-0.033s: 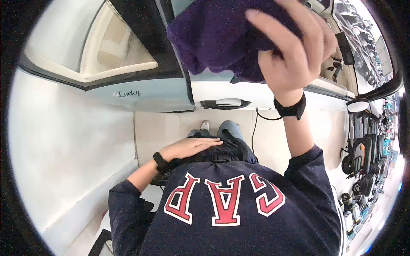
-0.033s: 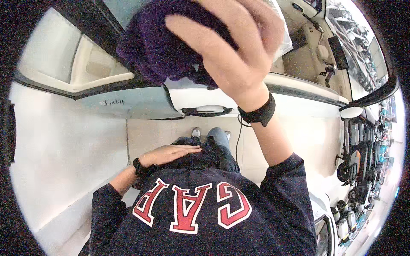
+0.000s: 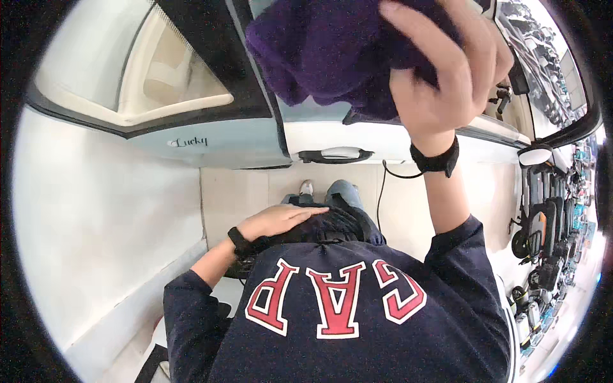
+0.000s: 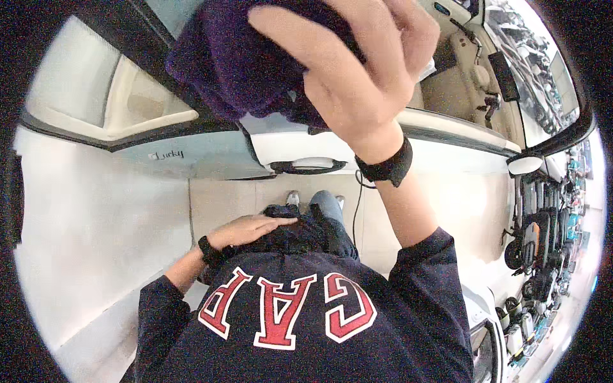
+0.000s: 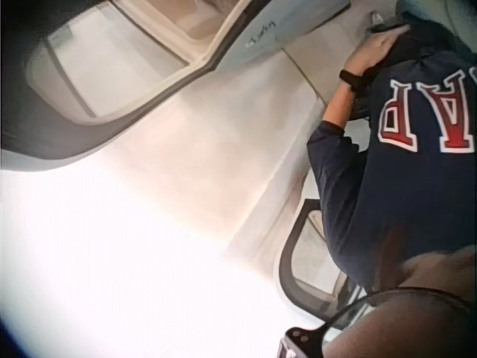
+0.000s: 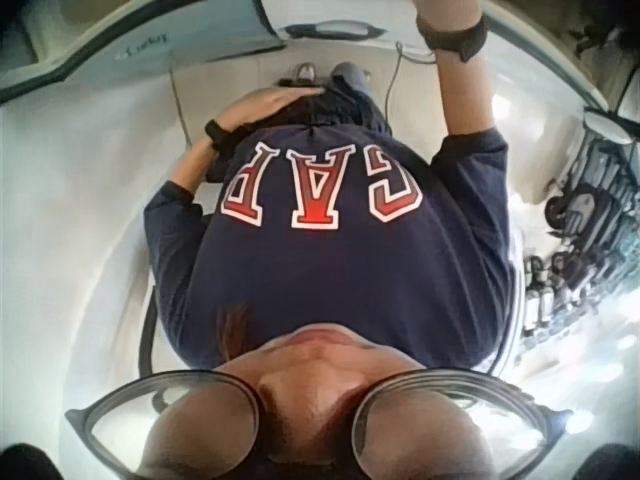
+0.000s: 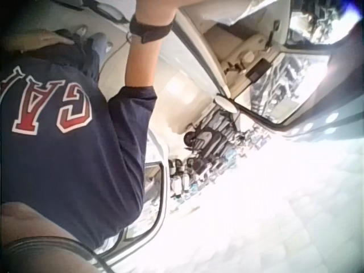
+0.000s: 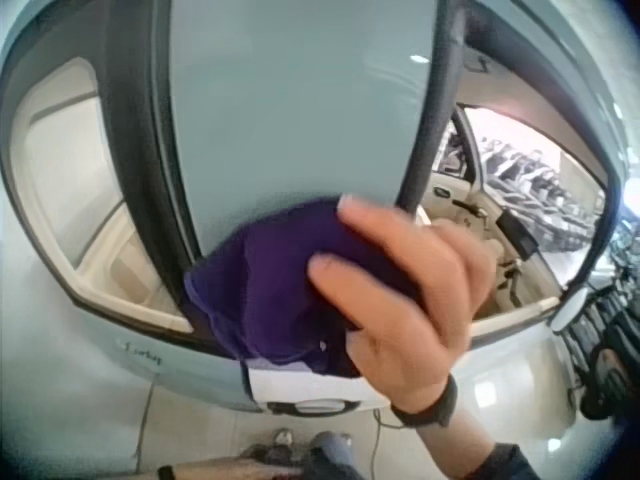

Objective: Cleaning the exterior surfaces of a white electric micro-car using a purple cloth.

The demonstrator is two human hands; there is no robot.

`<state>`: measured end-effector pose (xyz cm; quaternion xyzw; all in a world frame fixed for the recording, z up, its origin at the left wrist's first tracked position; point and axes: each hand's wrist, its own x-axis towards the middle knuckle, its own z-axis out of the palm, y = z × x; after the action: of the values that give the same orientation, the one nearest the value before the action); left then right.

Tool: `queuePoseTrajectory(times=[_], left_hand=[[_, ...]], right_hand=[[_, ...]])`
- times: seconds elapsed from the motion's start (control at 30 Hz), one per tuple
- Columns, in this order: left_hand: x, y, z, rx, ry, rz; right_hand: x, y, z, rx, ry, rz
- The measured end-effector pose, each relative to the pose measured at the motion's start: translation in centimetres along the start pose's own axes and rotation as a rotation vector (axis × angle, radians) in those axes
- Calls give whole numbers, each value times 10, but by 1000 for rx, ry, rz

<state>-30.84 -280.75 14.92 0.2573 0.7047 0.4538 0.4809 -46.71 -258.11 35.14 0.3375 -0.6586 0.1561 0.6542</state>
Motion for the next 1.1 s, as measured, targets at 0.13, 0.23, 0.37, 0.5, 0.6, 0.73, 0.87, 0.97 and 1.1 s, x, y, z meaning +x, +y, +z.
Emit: queuePoseTrajectory(times=[0.13,0.23,0.37,0.5,0.6,0.73,0.87,0.97,1.1], left_hand=[[0,-108,15,168,154,-62],[-27,-179,51,-184,207,-433],[-81,-215,90,-715,37,-480],[-122,-67,64,-66,-71,-544],[-129,-59,87,50,80,-279],[-111,-51,79,29,149,-327],[-77,-47,75,22,220,-345],[-57,-42,66,38,242,-347],[-29,-31,62,39,269,-333]], right_hand=[[-2,-8,9,62,11,50],[-32,-21,6,85,-314,-35],[-63,-27,-14,110,-449,-77],[-61,-20,-26,62,-409,-42],[-48,-7,-43,91,-394,63],[-52,2,-55,56,-428,123],[-58,17,-69,50,-429,149],[-67,26,-77,52,-424,228],[-78,53,-92,23,-405,297]])
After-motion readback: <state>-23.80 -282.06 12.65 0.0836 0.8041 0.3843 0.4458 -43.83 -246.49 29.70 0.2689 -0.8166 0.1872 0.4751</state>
